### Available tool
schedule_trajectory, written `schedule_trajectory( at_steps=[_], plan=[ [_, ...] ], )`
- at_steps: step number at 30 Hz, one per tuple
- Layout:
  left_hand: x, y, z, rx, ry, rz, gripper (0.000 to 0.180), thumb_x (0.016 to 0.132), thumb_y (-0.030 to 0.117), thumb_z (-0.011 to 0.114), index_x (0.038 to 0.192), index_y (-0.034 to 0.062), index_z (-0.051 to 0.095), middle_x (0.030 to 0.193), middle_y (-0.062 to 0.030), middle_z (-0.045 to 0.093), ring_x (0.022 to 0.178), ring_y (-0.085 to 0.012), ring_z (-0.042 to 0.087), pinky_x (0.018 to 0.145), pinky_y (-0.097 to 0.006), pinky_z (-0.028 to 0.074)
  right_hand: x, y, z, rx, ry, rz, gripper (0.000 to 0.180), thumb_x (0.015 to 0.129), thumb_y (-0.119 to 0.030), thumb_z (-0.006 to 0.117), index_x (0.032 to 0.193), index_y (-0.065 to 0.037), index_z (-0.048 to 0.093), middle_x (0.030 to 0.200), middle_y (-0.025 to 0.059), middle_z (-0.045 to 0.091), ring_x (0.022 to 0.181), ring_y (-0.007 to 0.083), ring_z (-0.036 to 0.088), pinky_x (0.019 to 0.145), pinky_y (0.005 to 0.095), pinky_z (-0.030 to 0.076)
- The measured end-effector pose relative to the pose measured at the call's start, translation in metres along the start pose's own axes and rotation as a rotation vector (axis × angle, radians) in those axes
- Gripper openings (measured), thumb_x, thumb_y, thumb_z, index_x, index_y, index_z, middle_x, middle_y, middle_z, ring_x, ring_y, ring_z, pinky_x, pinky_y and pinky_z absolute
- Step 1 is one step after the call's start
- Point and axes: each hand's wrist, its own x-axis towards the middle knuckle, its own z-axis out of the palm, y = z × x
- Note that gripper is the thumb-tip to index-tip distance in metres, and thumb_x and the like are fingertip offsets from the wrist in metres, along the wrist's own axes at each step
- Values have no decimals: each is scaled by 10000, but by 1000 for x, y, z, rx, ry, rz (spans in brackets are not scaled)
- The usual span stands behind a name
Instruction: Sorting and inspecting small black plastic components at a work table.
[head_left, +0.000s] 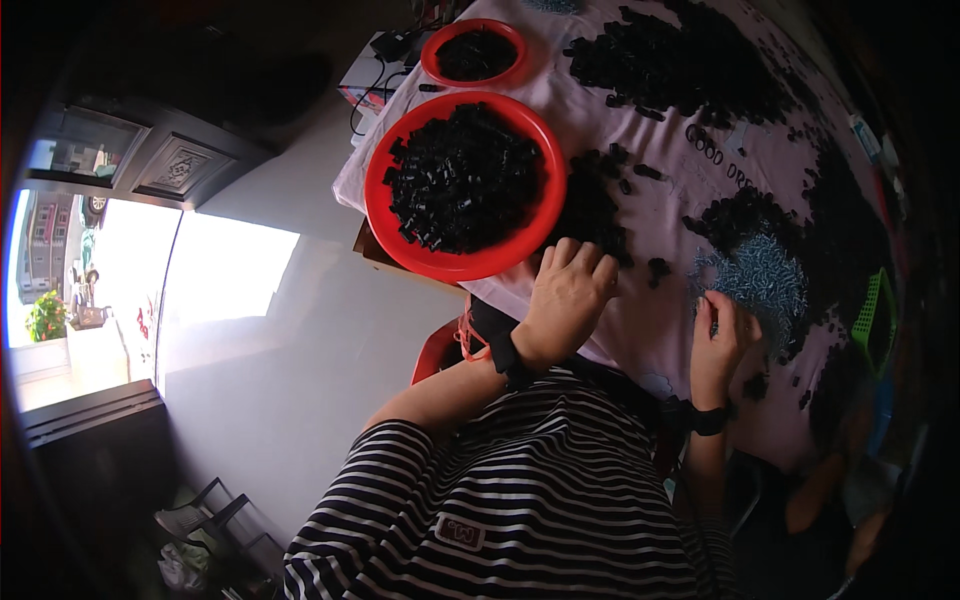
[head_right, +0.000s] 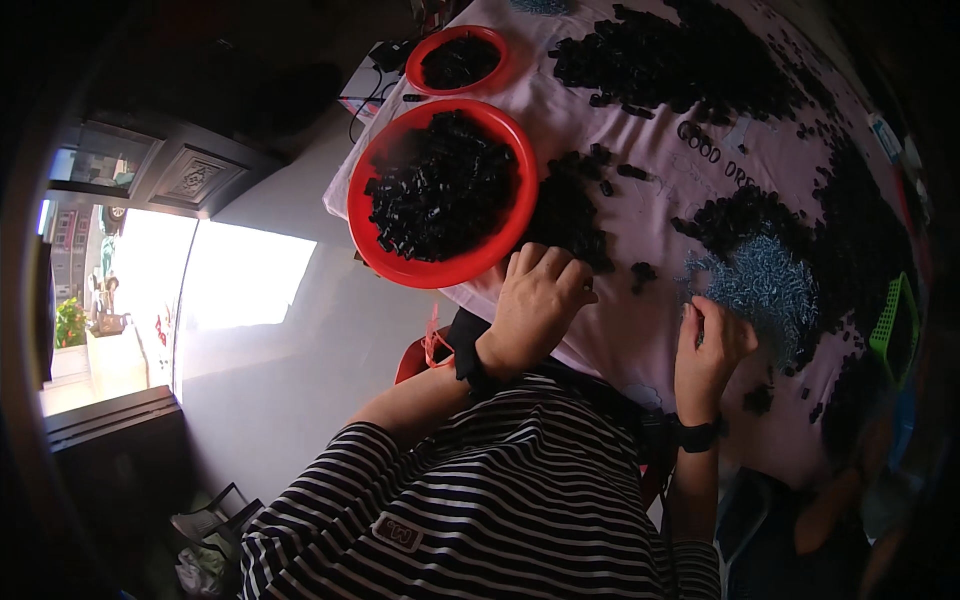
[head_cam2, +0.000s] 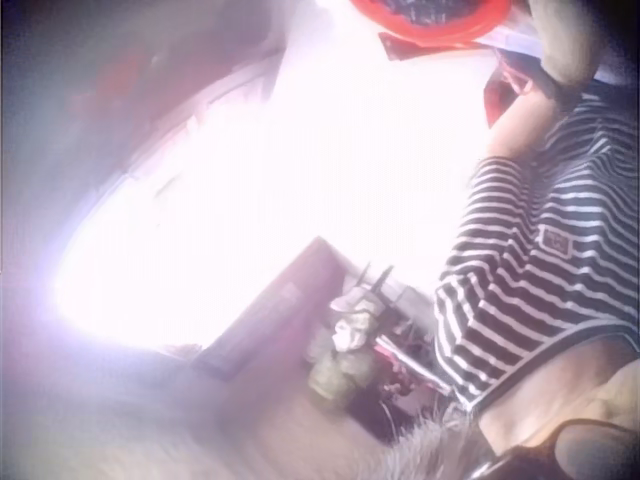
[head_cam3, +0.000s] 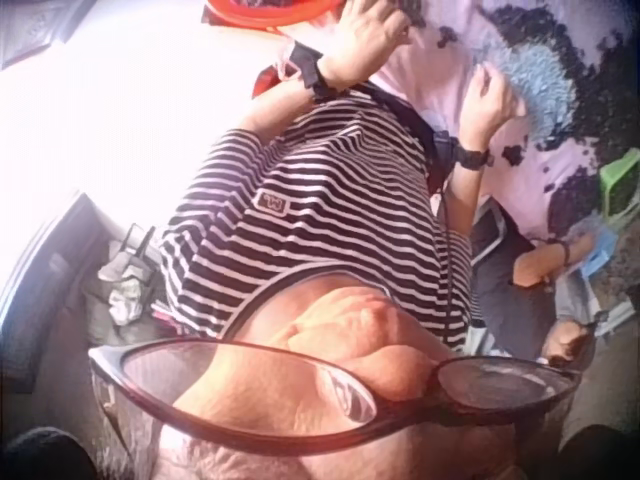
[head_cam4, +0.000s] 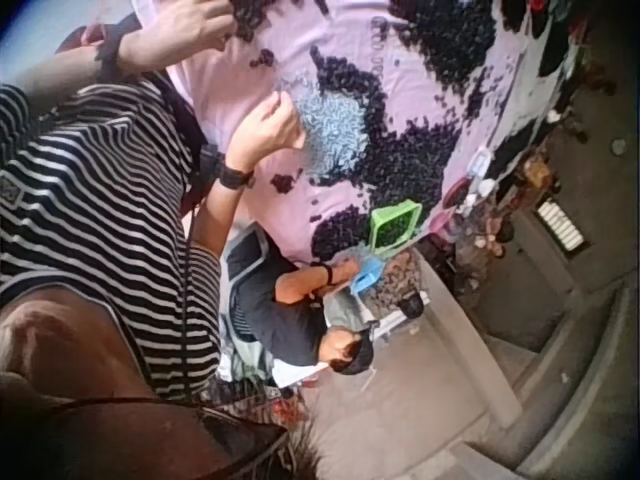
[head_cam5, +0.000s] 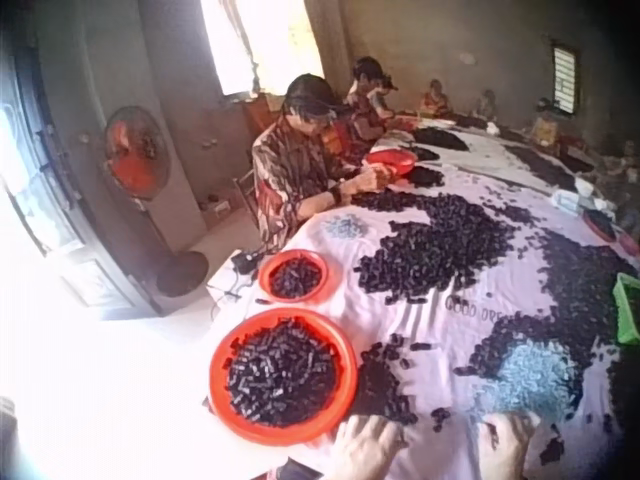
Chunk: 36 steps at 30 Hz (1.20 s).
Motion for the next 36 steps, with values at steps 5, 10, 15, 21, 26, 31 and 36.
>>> schedule_trajectory(
  at_steps=[5,10,15,21,26,31,36],
  plan=[
    [2,12,-20,-920,-269,-417,234,954,158,736,1159,60,679,1052,-63,705,965,-172,670,812,-311,544,5,-8,-14,43,42,-31,135,938,-62,716,1071,-69,700,957,51,725,868,226,662,934,385,422],
    [3,7,-32,-1688,-635,-701,351,1019,177,676,1316,-7,650,1075,-41,694,976,-129,656,921,-291,530,16,-29,-27,357,-63,81,129,930,-49,726,1058,-61,733,970,61,730,913,225,645,938,369,412],
    [-3,9,-24,-1764,-659,-688,309,1059,199,621,1285,-10,636,1091,-82,712,964,-148,675,935,-322,546,25,-60,-48,417,-73,5,118,915,-12,740,1030,-29,726,961,63,687,925,207,612,845,334,461],
    [-10,15,-12,-1742,-617,-624,300,1068,195,603,1283,-13,632,1094,-89,718,990,-156,680,906,-321,563,23,-69,-49,467,-136,-46,124,909,-32,742,1031,-50,727,933,48,669,916,218,605,886,343,434],
    [-10,20,-15,-1632,-620,-561,313,1063,197,613,1296,-11,638,1089,-79,718,973,-139,678,869,-303,563,19,-67,-45,539,-161,13,112,904,-46,756,1010,-54,719,915,39,669,891,214,604,870,344,431],
    [-9,15,-21,-1548,-738,-568,330,1034,174,658,1315,2,644,1100,-80,722,961,-124,676,835,-277,554,18,-60,-44,474,-118,-19,110,901,-51,768,991,-49,705,900,35,674,869,210,606,852,346,438],
    [-2,17,-28,-1810,-674,-722,308,998,133,698,1281,18,664,1105,-87,722,987,-144,705,771,-264,569,14,-57,-40,516,-52,128,161,891,-34,766,1043,-74,730,924,34,696,916,207,601,912,354,413]
  ],
)
